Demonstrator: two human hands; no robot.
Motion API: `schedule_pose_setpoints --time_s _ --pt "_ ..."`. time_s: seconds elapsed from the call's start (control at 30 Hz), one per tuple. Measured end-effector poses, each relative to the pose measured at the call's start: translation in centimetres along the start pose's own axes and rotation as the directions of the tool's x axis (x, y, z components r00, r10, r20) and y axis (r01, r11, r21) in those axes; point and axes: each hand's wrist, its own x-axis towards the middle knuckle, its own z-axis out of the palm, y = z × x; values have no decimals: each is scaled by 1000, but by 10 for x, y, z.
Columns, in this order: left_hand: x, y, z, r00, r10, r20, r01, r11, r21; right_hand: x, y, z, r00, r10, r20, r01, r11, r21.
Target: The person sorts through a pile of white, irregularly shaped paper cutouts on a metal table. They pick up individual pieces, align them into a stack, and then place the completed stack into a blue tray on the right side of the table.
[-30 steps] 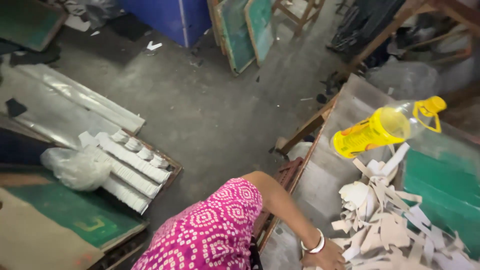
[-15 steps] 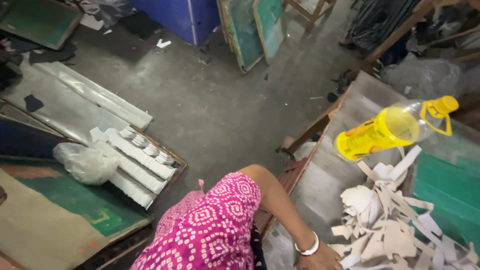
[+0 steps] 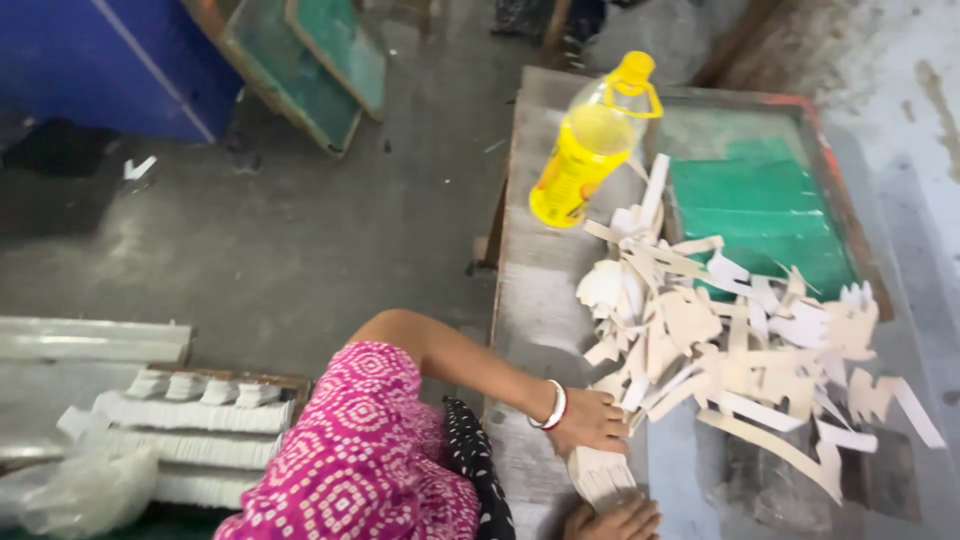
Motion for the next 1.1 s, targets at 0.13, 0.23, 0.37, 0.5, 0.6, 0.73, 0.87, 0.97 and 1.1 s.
schedule_pose_setpoints --time_s 0.13,0.23,0.37,0.5,0.6,0.73,0.87,0.97,1.1 --pt "-4 2 -8 999 -30 30 30 999 12 25 -37 -16 998 25 58 -23 999 -35" --pt "-5 4 -15 998 -29 60 28 999 19 29 -34 -22 997 -40 71 41 999 -14" --pt "-6 1 -14 998 -21 61 20 1000 6 42 -39 -31 995 -53 87 52 998 17" --pt "-6 2 -16 997 -20 71 21 1000 -13 52 -48 -55 985 -57 165 57 998 3" --pt "-7 2 -21 997 -13 78 15 1000 -16 68 -64 -72 964 -8 266 20 999 -42" --pt "-6 3 -28 995 -18 103 22 999 -35 78 -76 -77 907 134 399 -59 979 -195" --pt "-6 1 -23 999 -4 51 6 999 -33 99 -83 -88 882 177 436 -67 964 -257" --pt "-4 4 -36 996 2 85 1 1000 -31 100 -78 -86 857 163 488 -44 968 -247" --pt "-5 2 -32 995 3 99 -1 1000 -26 96 -65 -77 871 88 483 -1 984 -178"
